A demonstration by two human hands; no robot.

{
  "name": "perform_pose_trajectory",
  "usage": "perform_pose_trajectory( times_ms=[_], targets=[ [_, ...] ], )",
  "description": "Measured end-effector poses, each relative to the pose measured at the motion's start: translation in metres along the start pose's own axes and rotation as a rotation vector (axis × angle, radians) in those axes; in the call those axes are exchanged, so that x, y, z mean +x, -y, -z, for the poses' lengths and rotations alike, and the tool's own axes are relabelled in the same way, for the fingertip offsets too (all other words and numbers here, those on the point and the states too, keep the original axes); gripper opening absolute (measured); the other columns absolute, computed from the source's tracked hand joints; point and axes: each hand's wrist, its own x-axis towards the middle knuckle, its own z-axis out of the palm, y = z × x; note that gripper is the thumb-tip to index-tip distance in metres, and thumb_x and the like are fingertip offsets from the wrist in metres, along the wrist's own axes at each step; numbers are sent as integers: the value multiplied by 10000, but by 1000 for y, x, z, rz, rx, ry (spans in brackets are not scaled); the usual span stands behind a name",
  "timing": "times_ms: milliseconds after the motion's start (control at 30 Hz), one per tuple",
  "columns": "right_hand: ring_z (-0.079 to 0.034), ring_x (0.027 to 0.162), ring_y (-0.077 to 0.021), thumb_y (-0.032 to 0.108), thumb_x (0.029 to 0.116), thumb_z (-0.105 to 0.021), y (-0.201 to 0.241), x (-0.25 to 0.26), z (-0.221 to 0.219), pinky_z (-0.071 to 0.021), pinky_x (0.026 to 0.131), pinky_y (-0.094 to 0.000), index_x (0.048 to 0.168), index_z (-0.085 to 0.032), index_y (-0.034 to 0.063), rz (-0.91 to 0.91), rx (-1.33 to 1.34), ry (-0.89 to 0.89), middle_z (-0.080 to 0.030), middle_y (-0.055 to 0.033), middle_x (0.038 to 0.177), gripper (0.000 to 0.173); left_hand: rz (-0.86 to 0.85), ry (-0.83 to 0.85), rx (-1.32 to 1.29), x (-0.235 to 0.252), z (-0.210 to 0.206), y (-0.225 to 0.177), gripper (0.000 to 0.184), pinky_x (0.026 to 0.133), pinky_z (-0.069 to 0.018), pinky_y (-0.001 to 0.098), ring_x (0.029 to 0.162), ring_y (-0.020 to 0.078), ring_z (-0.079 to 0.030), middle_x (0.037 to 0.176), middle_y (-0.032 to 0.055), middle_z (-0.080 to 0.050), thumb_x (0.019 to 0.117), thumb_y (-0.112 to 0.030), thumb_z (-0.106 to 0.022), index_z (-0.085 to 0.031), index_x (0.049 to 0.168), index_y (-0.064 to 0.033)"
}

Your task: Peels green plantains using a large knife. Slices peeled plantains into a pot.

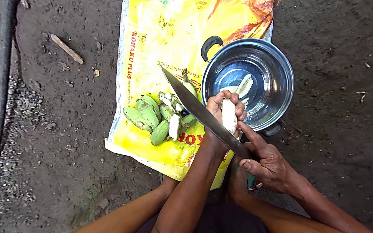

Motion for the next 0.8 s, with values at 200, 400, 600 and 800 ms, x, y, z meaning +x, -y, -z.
perform_pose_trajectory(
  times_ms=[200, 400, 600, 800],
  targets=[
    [-546, 642, 51, 554, 1028, -484, -1, 1, 1, -487, 593, -133, 1567, -333, 3, -2, -7, 33, -618, -2, 750, 785, -5, 62, 37, -3, 2, 1, 378, 451, -379, 167, 523, 67, -461, 759, -19, -514, 1072, -384, -253, -511, 850, -220],
    [-568, 664, 48, 555, 1022, -498, -3, 1, -1, -512, 621, -142, 1541, -369, -5, 4, -16, -3, -630, -9, 765, 775, -10, 108, -34, -2, 3, 4, 362, 471, -388, 171, 545, 71, -474, 766, -14, -515, 1066, -380, -304, -501, 811, -215],
    [-575, 679, 54, 528, 1021, -513, -5, 2, 1, -510, 635, -135, 1515, -393, -21, 17, -37, -33, -642, -21, 778, 749, -38, 137, -3, -1, 2, 10, 355, 462, -393, 172, 531, 69, -465, 754, -16, -504, 1064, -353, -292, -483, 798, -215],
    [-562, 662, 55, 537, 1025, -488, -3, 1, 2, -501, 616, -134, 1554, -336, -23, -5, -36, -3, -635, -14, 769, 786, 5, 117, -10, -1, 2, 6, 397, 472, -400, 176, 557, 76, -493, 769, -19, -527, 1062, -417, -265, -519, 824, -225]
  ],
)
